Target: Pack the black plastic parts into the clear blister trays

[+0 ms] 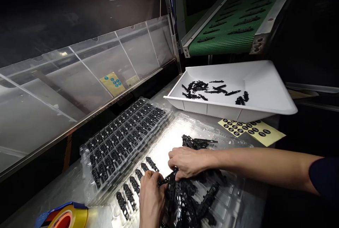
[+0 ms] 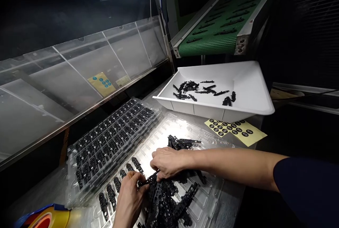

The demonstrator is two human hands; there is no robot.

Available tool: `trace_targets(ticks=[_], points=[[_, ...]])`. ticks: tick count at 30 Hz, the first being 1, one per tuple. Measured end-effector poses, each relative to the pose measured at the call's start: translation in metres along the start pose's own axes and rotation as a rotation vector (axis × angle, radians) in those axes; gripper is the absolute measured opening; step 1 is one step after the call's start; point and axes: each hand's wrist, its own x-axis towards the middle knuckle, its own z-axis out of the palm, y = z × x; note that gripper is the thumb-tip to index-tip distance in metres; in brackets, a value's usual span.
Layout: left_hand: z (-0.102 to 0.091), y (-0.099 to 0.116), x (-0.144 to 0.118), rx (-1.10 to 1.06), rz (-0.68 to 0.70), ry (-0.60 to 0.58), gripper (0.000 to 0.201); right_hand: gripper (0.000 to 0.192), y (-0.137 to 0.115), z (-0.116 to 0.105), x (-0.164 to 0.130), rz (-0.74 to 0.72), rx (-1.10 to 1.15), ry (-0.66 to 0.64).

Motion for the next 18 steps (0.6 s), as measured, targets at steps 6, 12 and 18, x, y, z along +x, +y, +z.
trace_targets(ticks=[6, 12, 18], points=[[-0.001, -0.007, -0.004, -0.31, -0.032, -0.018, 0.017, 0.014, -0.004, -0.003, -0.013, -0.028, 0.434, 0.142], [0.012, -0.012, -0.008, -0.638, -0.097, -0.085, 0.046, 0.01, 0.004, -0.013, -0.02, 0.056, 0.509, 0.266], [0.026, -0.019, -0.02, -0.661, -0.101, -0.053, 0.044, 0.012, 0.009, -0.009, -0.027, 0.095, 0.453, 0.343]])
